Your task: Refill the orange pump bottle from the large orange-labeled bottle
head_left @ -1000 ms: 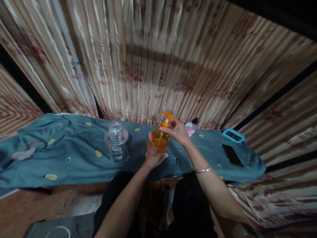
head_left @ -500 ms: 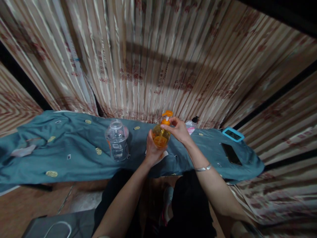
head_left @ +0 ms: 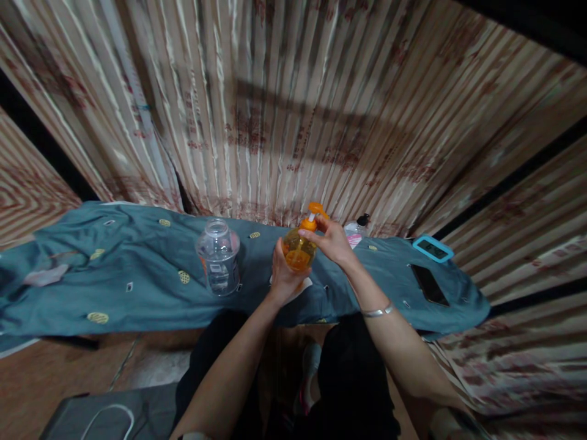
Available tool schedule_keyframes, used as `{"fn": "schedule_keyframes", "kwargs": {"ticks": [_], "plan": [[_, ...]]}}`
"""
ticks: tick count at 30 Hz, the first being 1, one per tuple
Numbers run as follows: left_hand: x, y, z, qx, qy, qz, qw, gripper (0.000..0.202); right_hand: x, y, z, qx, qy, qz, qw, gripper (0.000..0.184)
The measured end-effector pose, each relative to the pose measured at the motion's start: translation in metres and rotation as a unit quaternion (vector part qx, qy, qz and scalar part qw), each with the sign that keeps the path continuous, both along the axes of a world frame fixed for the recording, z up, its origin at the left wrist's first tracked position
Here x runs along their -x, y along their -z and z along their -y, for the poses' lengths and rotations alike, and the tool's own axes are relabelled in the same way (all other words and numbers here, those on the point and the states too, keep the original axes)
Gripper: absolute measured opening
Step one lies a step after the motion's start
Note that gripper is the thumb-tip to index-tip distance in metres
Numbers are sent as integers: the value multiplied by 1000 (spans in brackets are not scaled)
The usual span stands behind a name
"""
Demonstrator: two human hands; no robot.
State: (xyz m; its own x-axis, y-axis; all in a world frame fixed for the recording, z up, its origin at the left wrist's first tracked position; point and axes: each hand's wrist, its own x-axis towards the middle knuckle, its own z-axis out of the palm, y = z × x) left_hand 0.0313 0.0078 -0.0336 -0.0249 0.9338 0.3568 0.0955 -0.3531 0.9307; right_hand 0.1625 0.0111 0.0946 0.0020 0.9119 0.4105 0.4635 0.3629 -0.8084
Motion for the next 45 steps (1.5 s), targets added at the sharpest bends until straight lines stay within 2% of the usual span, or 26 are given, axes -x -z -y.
{"fn": "schedule_keyframes", "kwargs": {"ticks": [4, 10, 17, 21, 25, 31, 34, 38, 42, 45], "plan": [[0, -2, 0, -5, -4, -5, 1000, 117, 0, -17, 0, -32, -13, -22, 999, 39], [-2, -5, 0, 4, -8, 2, 1000, 117, 2, -55, 5, -66, -21, -76, 995, 54], [-1, -7, 1, 5, -7, -9, 1000, 117, -8, -101, 14, -117, -3, -120, 986, 50], [-1, -8, 2, 8, -1, -11, 1000, 116, -18, -118, 15, -172, 22, -111, 979, 48], [-2, -7, 2, 7, 0, -11, 1000, 116, -21, -123, 17, -196, 27, -89, 976, 47], [-2, -5, 1, 1, -2, -10, 1000, 118, -25, -121, 20, -223, 51, -98, 968, 43], [-2, -5, 1, 1, -4, -8, 1000, 117, -27, -120, 22, -214, 37, -111, 970, 44], [-1, -6, 0, 0, 0, -10, 1000, 117, -25, -124, 30, -237, 61, -117, 962, 41], [-2, -5, 0, -1, -10, -16, 1000, 116, -22, -129, 41, -207, 41, -172, 962, 44], [-2, -4, -1, 0, -12, -16, 1000, 117, -28, -130, 47, -203, 73, -176, 960, 48]]}}
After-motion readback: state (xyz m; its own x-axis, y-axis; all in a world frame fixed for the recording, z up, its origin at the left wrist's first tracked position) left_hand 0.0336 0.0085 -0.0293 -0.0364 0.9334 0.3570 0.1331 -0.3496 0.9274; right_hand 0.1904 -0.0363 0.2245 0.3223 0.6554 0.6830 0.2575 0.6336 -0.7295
